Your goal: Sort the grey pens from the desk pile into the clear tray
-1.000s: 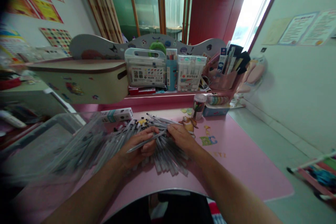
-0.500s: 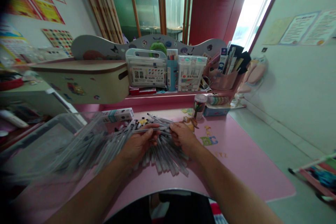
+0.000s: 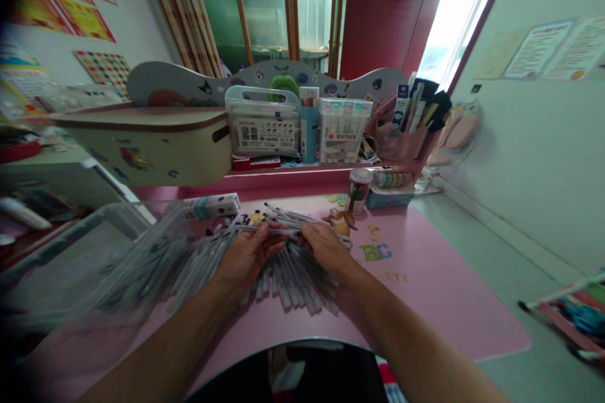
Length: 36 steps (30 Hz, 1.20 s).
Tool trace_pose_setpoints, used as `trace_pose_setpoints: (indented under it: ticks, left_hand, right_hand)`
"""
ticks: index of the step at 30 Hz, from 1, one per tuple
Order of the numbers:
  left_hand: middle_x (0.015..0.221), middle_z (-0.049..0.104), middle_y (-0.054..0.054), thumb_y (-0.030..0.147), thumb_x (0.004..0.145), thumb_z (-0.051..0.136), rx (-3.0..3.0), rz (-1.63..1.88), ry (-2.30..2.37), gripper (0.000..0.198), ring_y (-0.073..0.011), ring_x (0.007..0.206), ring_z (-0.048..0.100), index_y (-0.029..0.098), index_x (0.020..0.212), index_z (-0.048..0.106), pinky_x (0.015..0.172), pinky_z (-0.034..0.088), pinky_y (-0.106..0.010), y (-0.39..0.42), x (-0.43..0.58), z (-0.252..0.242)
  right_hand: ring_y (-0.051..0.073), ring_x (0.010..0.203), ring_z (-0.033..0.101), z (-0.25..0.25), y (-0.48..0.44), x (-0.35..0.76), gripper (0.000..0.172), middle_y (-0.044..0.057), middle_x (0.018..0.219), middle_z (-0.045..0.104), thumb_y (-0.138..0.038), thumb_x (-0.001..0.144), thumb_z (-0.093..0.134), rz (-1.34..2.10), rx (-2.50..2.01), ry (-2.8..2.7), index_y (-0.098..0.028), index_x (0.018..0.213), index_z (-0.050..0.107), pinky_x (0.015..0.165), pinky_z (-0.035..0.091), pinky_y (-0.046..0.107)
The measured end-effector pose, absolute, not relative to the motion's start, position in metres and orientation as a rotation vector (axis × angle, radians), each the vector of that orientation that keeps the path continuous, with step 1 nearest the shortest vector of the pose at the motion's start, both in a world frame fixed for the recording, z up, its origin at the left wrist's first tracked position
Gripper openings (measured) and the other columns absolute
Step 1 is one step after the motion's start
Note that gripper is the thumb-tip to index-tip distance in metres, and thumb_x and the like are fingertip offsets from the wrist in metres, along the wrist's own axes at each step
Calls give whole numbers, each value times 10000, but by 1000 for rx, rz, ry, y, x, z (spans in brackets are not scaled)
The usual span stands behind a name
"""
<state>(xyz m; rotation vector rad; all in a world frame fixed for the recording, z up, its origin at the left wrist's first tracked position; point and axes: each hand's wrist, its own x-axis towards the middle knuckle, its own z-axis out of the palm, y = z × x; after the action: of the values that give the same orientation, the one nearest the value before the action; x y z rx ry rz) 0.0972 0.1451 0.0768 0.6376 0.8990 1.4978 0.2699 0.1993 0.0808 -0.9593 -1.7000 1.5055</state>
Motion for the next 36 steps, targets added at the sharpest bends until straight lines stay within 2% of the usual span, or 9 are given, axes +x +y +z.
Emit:
trace_pose_setpoints:
  ticks: [5,7,10,14,20,23,26,33,36]
  left_hand:
    - [858,753,-71,341,797,723,669,1499,897,231,-151,777,714,124,876,723,673,576,-215,145,96,77]
    - [858,754,-73,348,790,730,669,1500,901,238,-150,773,713,125,874,724,670,573,-214,146,96,77]
    - [889,753,-75,359,788,731,678,1489,914,246,-153,786,714,128,872,721,677,573,-218,146,97,78]
    - [865,746,-68,364,784,734,683,1487,919,250,-154,780,713,130,870,719,677,574,-221,146,97,78]
    - [860,747,-81,339,792,727,670,1494,936,230,-158,770,715,121,864,716,661,570,-218,144,97,78]
    - [866,749,-81,329,797,722,662,1490,936,217,-158,768,716,124,866,715,665,572,-222,144,97,79]
    - [847,747,-72,331,793,724,659,1497,934,211,-156,758,716,129,856,714,655,573,-219,144,97,78]
    - [840,744,-75,345,804,714,674,1495,944,231,-150,754,714,122,866,707,652,574,-211,144,96,77]
    - [835,747,-85,342,799,719,666,1495,952,235,-158,754,716,119,870,701,648,573,-215,145,96,78]
  right_hand:
    - [82,465,308,81,199,268,206,-65,579,416,-389,799,619,1506,-904,-1706,-208,777,524,443,203,226]
    - [79,463,304,83,198,267,225,-77,600,423,-353,744,654,1556,-876,-1626,-219,850,508,443,206,219]
    - [86,460,300,84,197,267,201,-71,579,395,-407,821,572,1583,-927,-1588,-213,838,524,437,198,223]
    - [93,473,323,80,200,270,361,-35,556,413,-476,906,484,1530,-976,-1727,-187,708,569,432,188,237]
    - [79,461,281,82,197,267,221,-73,585,414,-363,762,683,1623,-861,-1589,-222,810,520,438,177,220]
    - [88,470,289,83,197,267,203,-62,584,410,-399,819,625,1624,-894,-1561,-219,814,531,443,182,224]
    - [100,490,320,80,200,269,318,-26,585,432,-457,904,507,1585,-938,-1686,-199,728,567,449,193,237]
    - [90,486,304,81,197,268,197,-65,588,410,-371,783,658,1579,-886,-1615,-219,809,536,457,201,222]
    - [92,479,309,82,197,268,233,-46,601,450,-439,844,581,1628,-897,-1600,-212,797,552,446,194,228]
